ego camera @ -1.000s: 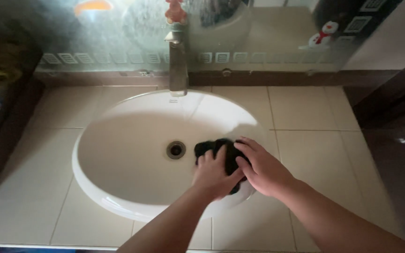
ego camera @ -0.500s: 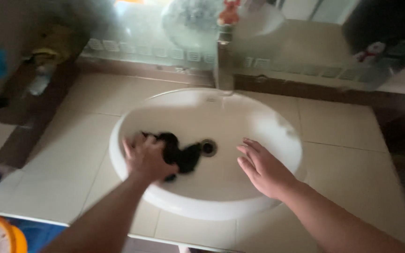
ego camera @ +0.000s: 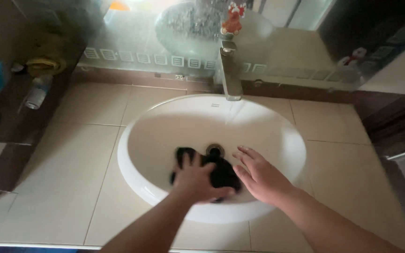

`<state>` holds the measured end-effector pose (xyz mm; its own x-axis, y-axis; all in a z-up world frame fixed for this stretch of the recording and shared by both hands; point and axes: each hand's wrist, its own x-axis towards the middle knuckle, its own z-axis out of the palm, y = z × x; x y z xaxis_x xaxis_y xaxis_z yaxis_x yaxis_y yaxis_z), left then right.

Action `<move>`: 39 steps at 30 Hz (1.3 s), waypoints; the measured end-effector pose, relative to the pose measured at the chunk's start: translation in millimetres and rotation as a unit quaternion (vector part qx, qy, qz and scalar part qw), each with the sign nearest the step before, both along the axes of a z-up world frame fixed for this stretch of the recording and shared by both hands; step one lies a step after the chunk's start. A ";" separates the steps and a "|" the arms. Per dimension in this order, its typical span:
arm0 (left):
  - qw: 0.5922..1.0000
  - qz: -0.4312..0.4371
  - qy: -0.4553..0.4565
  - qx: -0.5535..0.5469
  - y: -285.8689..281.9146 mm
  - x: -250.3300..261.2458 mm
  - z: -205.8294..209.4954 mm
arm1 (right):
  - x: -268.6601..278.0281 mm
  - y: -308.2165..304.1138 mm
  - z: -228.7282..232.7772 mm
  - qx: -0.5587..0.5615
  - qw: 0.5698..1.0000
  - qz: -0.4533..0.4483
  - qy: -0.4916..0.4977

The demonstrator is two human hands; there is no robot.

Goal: Washing a black cloth by hand in a sink.

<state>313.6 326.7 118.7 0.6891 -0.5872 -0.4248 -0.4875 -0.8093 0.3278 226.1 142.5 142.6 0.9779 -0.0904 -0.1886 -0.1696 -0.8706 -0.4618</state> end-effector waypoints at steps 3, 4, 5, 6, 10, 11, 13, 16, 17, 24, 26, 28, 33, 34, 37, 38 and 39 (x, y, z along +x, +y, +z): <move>0.999 -0.010 0.043 -0.026 -13.8 -8.8 -9.4 | 0.7 1.8 -2.8 -0.016 0.999 0.016 -0.030; 0.999 -0.008 0.044 -0.028 -12.4 -7.3 -22.1 | -0.1 0.5 -7.0 -0.019 0.999 0.018 -0.029; 0.998 -0.009 0.042 -0.045 -9.5 -4.0 -33.8 | 0.8 0.6 -11.2 -0.013 0.999 0.021 -0.040; 0.997 -0.011 0.041 -0.062 -7.1 -0.7 -45.2 | 1.6 0.2 -15.0 -0.008 0.998 0.024 -0.052; 0.999 -0.007 0.012 -0.034 25.5 24.1 -23.5 | 3.3 7.4 -8.9 -0.024 0.999 0.021 0.004; 0.999 0.003 -0.012 0.029 35.5 33.4 -16.8 | 2.2 6.4 -10.0 -0.023 1.000 0.020 0.006; 0.995 0.013 -0.036 0.095 56.3 50.1 -10.6 | -0.8 4.4 -10.9 -0.019 1.000 0.018 0.007; 0.982 0.055 -0.133 0.122 78.4 72.5 -19.1 | -6.2 -3.6 -14.3 -0.002 1.000 0.010 0.003; 0.974 0.071 -0.180 0.114 80.3 79.4 -27.3 | -8.3 -8.6 -18.7 0.005 1.000 0.009 0.002; 0.977 0.032 -0.151 0.150 57.9 43.7 -7.6 | -28.9 -34.9 -24.7 0.046 0.999 -0.002 0.000; 0.989 0.042 -0.103 0.099 37.8 25.3 -20.1 | -33.9 -44.0 -22.1 0.043 0.999 -0.020 0.019; 0.996 0.050 -0.055 0.047 13.9 5.7 -31.2 | -39.3 -59.9 -28.1 0.039 0.998 -0.040 0.037; 0.993 0.084 0.004 -0.086 -62.1 -47.2 -29.6 | -55.1 -106.5 -57.0 0.036 0.998 -0.030 -0.036; 0.993 0.086 0.003 -0.084 -70.5 -49.4 -30.4 | -57.6 -109.4 -51.6 0.038 0.998 -0.028 -0.036; 0.990 0.091 0.000 -0.105 -81.0 -51.6 -40.5 | -64.4 -115.5 -42.8 0.048 0.997 -0.027 -0.047; 0.991 0.077 -0.005 -0.111 -76.9 -47.4 -47.6 | -64.7 -117.8 -43.4 0.039 0.998 -0.024 -0.049; 0.991 0.066 -0.009 -0.118 -72.1 -43.5 -54.7 | -63.8 -120.2 -43.4 0.029 0.998 -0.019 -0.051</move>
<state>270.1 254.6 64.0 0.7728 -0.5732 -0.2726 -0.3906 -0.7680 0.5076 162.3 22.4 99.2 0.9884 -0.1187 -0.0946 -0.1509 -0.8362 -0.5272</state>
